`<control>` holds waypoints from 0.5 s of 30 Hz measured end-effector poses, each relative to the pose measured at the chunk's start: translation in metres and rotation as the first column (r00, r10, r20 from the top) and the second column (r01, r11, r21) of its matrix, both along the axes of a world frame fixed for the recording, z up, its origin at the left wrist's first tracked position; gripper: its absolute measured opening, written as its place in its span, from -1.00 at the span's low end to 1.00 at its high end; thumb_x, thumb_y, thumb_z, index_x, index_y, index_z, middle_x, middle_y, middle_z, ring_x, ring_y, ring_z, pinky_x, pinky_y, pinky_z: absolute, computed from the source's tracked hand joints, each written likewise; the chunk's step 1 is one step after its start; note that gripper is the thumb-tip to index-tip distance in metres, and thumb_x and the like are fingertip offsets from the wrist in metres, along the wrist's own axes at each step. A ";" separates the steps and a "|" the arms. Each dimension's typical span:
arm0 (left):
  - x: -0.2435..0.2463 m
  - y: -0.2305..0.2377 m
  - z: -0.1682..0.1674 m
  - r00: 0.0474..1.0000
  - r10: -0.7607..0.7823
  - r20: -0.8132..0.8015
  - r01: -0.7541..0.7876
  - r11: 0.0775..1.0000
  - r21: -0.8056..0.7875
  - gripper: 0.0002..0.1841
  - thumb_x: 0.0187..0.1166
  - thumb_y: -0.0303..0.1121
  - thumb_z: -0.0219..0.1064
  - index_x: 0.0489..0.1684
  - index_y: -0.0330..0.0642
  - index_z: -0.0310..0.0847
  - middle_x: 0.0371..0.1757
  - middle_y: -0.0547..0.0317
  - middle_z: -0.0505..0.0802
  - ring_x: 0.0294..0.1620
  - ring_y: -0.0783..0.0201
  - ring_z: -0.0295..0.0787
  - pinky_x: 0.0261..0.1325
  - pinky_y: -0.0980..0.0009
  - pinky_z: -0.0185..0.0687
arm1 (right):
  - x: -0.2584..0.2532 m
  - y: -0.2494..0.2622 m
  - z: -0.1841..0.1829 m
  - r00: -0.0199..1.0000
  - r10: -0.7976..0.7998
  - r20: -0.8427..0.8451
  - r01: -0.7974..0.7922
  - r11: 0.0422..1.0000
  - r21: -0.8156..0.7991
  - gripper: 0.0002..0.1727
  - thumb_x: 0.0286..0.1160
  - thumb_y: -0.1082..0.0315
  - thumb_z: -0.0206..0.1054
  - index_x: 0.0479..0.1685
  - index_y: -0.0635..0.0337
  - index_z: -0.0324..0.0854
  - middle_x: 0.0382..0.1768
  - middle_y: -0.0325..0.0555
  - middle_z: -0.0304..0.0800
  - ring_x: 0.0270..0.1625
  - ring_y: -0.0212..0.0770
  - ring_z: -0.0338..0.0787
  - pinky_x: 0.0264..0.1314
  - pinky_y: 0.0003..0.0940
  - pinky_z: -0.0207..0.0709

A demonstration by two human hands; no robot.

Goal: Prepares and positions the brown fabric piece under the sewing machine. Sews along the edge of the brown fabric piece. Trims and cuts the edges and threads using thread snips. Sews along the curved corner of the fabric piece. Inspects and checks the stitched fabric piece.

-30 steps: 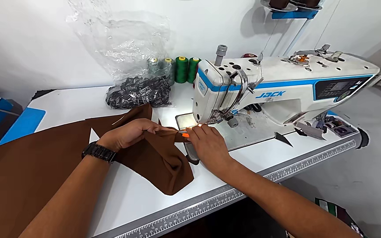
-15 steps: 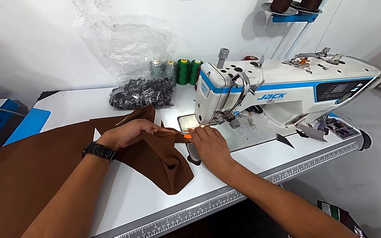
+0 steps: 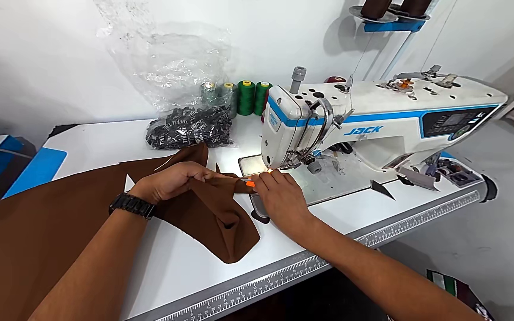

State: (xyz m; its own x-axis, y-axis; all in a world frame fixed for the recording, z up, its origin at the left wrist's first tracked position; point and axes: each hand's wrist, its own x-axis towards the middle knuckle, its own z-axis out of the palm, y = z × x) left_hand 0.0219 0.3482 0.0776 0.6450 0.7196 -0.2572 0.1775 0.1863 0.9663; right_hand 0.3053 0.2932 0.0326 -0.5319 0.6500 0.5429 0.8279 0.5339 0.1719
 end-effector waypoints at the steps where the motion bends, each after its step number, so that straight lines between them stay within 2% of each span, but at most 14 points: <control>1: -0.001 0.001 0.000 1.000 -0.001 -0.005 0.001 1.000 0.000 -0.49 0.50 -0.42 -0.15 0.14 -0.24 0.78 0.18 0.07 0.91 0.16 0.35 0.84 0.24 0.41 0.71 | 0.001 0.000 0.000 1.000 -0.007 -0.006 0.007 1.000 -0.005 -0.75 0.70 0.30 0.24 0.12 0.18 0.76 -0.09 -0.05 0.79 0.01 0.00 0.77 -0.05 -0.14 0.63; 4: -0.004 0.002 0.000 0.999 0.036 -0.021 -0.035 0.998 0.043 -0.56 0.42 -0.44 -0.10 -0.12 -0.20 0.82 0.00 0.12 0.94 -0.03 0.39 0.87 0.05 0.44 0.76 | 0.004 -0.002 -0.001 0.998 -0.030 -0.046 0.029 0.999 -0.028 -0.72 0.72 0.27 0.23 0.19 0.16 0.75 -0.03 -0.04 0.80 0.04 0.01 0.77 -0.04 -0.08 0.60; 6: -0.005 0.002 0.001 0.995 0.096 -0.035 -0.090 0.985 0.144 -0.61 0.40 -0.54 -0.03 -0.26 -0.25 0.86 0.05 0.08 0.96 -0.02 0.35 0.91 0.05 0.42 0.79 | 0.006 -0.003 -0.002 0.997 -0.049 -0.065 0.046 0.998 -0.047 -0.69 0.71 0.25 0.25 0.23 0.18 0.75 -0.01 -0.01 0.81 0.07 0.04 0.77 -0.01 -0.07 0.61; 7: -0.003 0.004 -0.002 0.986 0.162 -0.051 -0.146 0.963 0.228 -0.70 0.34 -0.61 0.04 -0.51 -0.23 0.76 0.02 0.07 0.97 -0.08 0.34 0.91 -0.05 0.40 0.77 | 0.006 -0.003 -0.003 0.996 -0.060 -0.073 0.056 0.996 -0.066 -0.68 0.71 0.23 0.26 0.25 0.18 0.74 -0.01 0.00 0.81 0.09 0.06 0.77 0.02 -0.06 0.62; 8: 0.001 0.005 -0.006 0.970 0.234 -0.065 -0.204 0.930 0.306 -0.77 0.27 -0.65 0.11 -0.68 -0.19 0.59 -0.07 0.08 0.97 -0.18 0.35 0.89 -0.19 0.40 0.72 | 0.005 -0.004 -0.003 0.994 -0.070 -0.079 0.064 0.995 -0.081 -0.66 0.71 0.20 0.26 0.26 0.18 0.74 -0.01 0.01 0.80 0.09 0.06 0.77 0.03 -0.06 0.62; 9: 0.007 0.007 -0.010 0.949 0.305 -0.075 -0.257 0.891 0.374 -0.79 0.21 -0.68 0.17 -0.71 -0.16 0.46 -0.19 0.11 0.95 -0.29 0.37 0.82 -0.32 0.41 0.62 | 0.004 -0.005 -0.003 0.993 -0.078 -0.084 0.070 0.993 -0.097 -0.65 0.71 0.18 0.26 0.26 0.17 0.74 -0.01 0.01 0.80 0.10 0.06 0.77 0.05 -0.07 0.63; 10: 0.014 0.007 -0.014 0.931 0.356 -0.082 -0.292 0.860 0.418 -0.78 0.22 -0.73 0.20 -0.63 -0.17 0.41 -0.27 0.13 0.90 -0.35 0.37 0.75 -0.37 0.41 0.54 | 0.002 -0.006 -0.002 0.992 -0.087 -0.087 0.077 0.991 -0.111 -0.64 0.71 0.16 0.26 0.26 0.17 0.74 -0.01 0.00 0.79 0.11 0.05 0.77 0.05 -0.09 0.65; 12: 0.031 0.004 -0.016 0.907 0.410 -0.099 -0.329 0.834 0.444 -0.79 0.39 -0.79 0.16 -0.32 -0.25 0.49 -0.32 0.12 0.80 -0.34 0.34 0.70 -0.30 0.39 0.59 | -0.002 -0.007 0.001 0.990 -0.095 -0.100 0.082 0.989 -0.126 -0.64 0.70 0.17 0.28 0.25 0.19 0.73 0.00 0.03 0.80 0.12 0.08 0.78 0.04 -0.08 0.68; 15: 0.046 -0.003 -0.011 0.880 0.436 -0.189 -0.332 0.849 0.411 -0.79 0.73 -0.53 0.06 0.00 -0.22 0.65 -0.25 0.11 0.78 -0.23 0.29 0.69 -0.13 0.29 0.60 | -0.006 -0.007 0.002 0.988 -0.111 -0.106 0.097 0.987 -0.127 -0.65 0.69 0.18 0.30 0.22 0.22 0.74 -0.02 0.03 0.79 0.10 0.09 0.78 0.00 -0.08 0.68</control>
State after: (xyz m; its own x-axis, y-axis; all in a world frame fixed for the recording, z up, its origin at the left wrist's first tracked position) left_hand 0.0684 0.3454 0.0664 0.2410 0.9689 -0.0558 0.4227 -0.0530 0.9047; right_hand 0.2990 0.2862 0.0350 -0.3982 0.7630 0.5092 0.8903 0.4552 0.0141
